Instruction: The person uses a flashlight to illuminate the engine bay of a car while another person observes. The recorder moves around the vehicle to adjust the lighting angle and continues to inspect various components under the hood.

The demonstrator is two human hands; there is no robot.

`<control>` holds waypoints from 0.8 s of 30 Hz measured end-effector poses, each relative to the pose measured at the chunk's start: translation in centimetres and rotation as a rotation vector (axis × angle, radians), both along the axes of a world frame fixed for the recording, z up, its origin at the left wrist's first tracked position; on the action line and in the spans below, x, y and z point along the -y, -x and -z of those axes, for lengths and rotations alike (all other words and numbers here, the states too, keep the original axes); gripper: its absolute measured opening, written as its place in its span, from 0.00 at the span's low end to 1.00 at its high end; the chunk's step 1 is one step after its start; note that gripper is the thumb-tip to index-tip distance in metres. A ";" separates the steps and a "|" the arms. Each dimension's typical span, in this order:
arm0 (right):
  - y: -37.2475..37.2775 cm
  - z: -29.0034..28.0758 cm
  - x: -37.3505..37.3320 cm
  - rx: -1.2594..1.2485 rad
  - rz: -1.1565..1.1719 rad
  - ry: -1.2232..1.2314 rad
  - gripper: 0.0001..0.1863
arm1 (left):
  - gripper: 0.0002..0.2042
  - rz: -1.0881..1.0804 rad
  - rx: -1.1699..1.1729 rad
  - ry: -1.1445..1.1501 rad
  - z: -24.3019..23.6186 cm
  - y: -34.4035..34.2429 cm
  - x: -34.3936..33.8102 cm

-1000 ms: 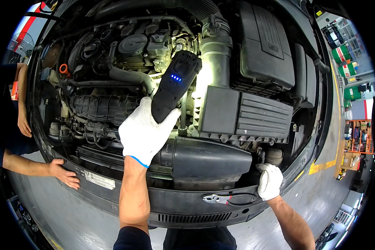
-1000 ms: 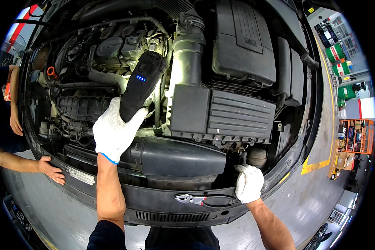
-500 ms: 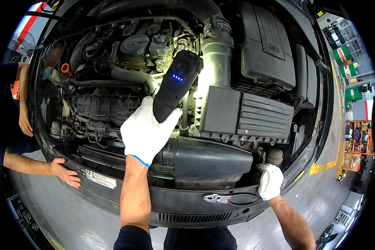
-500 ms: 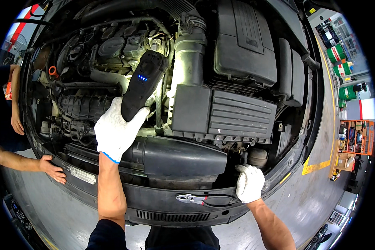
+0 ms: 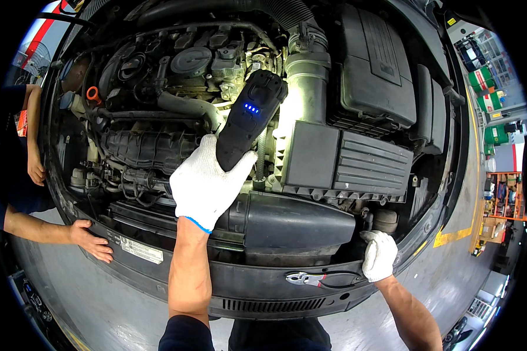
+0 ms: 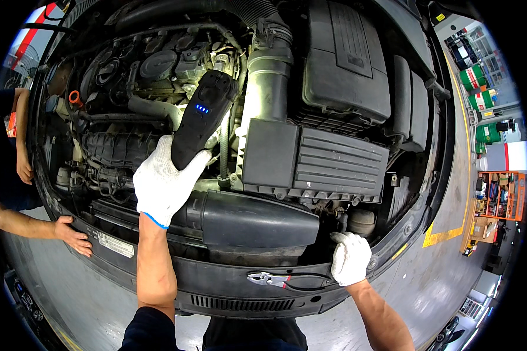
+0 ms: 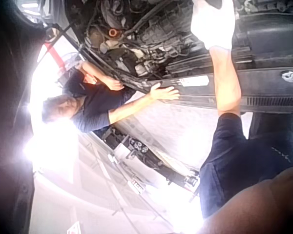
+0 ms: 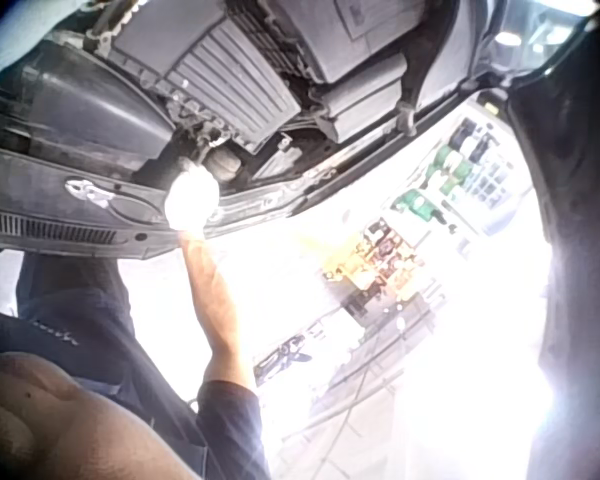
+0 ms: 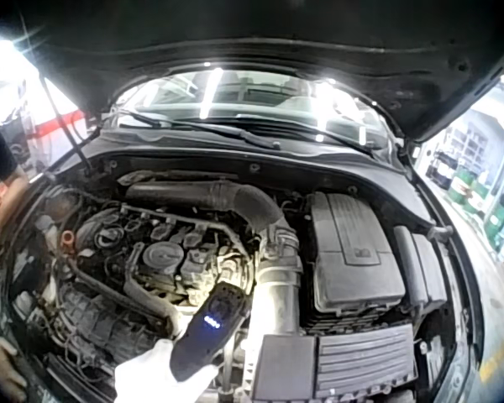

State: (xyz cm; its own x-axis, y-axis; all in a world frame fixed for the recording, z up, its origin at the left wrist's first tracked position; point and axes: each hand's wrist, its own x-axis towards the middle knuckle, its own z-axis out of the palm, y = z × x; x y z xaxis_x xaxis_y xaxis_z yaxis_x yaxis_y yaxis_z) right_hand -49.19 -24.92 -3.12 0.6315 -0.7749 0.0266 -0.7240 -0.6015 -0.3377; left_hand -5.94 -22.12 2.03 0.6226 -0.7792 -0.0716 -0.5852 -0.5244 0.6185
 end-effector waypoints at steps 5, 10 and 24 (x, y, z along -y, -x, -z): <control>-0.1 0.0 0.0 0.011 0.001 0.003 0.14 | 0.25 0.007 0.011 -0.001 0.0 0.1 0.1; -0.2 -0.1 0.0 0.023 -0.001 0.009 0.14 | 0.25 0.006 0.011 0.007 0.1 -0.1 -0.1; -0.2 -0.1 0.1 0.026 -0.010 0.027 0.13 | 0.26 0.012 0.014 -0.015 0.0 0.1 0.1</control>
State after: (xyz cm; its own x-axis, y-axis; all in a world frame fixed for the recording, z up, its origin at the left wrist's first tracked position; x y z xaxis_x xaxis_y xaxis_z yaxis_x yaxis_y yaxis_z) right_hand -49.01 -24.99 -3.02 0.6383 -0.7671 0.0643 -0.7087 -0.6182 -0.3401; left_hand -6.07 -22.24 2.04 0.6146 -0.7853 -0.0749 -0.5996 -0.5267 0.6025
